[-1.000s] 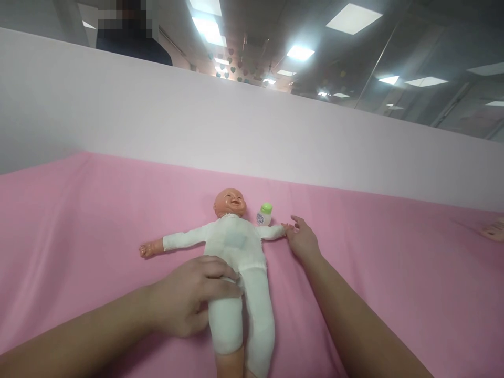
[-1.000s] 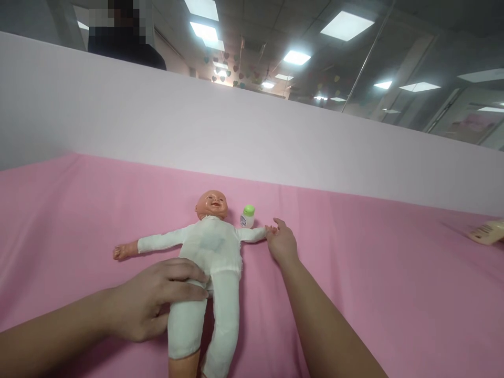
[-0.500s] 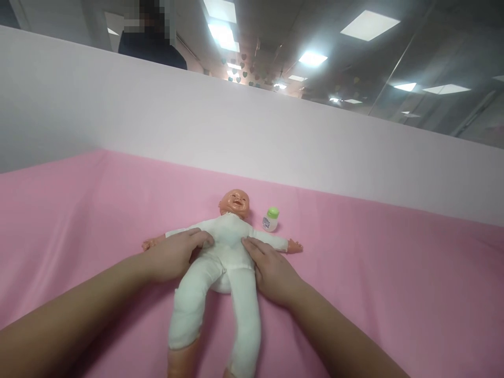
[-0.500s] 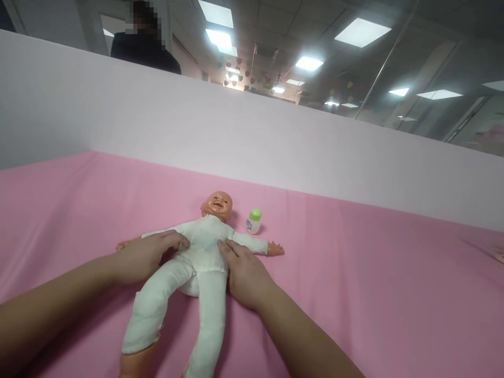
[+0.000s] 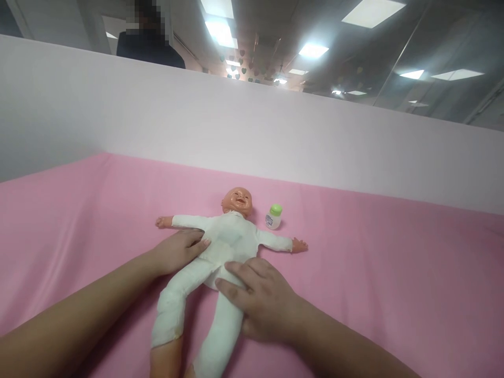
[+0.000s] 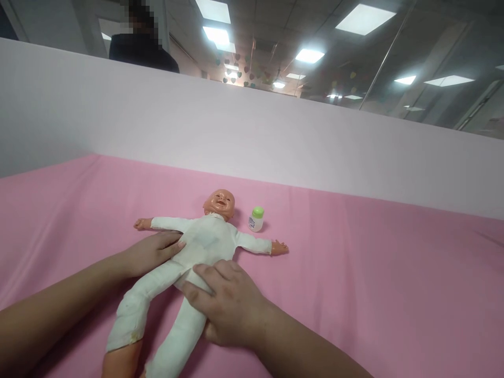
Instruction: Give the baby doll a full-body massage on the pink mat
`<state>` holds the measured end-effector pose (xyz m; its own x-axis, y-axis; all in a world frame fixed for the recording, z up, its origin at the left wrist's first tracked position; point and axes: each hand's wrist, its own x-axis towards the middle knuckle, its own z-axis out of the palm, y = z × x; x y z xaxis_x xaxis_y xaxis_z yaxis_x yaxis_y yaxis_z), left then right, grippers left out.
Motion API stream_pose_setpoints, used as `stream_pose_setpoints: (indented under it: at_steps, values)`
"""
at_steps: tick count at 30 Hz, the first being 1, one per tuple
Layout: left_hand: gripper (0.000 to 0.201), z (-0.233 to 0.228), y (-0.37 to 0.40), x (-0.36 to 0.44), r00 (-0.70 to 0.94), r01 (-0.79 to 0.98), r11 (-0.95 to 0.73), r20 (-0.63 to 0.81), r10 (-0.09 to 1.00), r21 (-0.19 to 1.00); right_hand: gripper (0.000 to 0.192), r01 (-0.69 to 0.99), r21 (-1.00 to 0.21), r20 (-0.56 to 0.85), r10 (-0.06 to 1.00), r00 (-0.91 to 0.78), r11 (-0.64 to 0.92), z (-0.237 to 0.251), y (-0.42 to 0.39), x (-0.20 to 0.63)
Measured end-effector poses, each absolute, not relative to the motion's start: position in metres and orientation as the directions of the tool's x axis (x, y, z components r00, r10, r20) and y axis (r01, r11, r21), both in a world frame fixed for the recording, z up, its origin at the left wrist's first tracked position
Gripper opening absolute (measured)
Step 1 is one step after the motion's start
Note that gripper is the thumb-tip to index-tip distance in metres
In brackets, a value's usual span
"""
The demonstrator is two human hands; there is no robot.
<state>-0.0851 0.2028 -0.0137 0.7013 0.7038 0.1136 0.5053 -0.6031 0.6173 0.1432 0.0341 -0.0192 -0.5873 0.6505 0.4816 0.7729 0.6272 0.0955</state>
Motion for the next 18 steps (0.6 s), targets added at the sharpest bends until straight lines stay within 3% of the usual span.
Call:
stream_pose_setpoints:
  at_steps: [3,9,14,18]
  values:
    - [0.057,-0.022,0.205,-0.081,0.702,0.548,-0.640,0.120,0.702,0.538,0.049,0.726,0.170,0.509,0.571,-0.644,0.667,-0.023,0.033,0.136]
    - [0.066,-0.036,0.229,-0.082,0.478,0.779,-0.444,0.041,0.878,0.443,0.026,0.644,0.218,0.636,0.393,-0.664,0.733,-0.016,0.027,0.134]
    - [0.070,-0.039,0.242,-0.086,0.325,0.784,-0.321,0.089,0.942,0.531,0.033,0.675,0.115,0.752,0.381,-0.538,0.729,-0.010,0.020,0.138]
    - [0.072,-0.038,0.241,-0.088,0.349,0.655,-0.345,0.137,0.927,0.673,0.033,0.647,0.128,0.728,0.372,-0.576,0.752,-0.008,0.020,0.139]
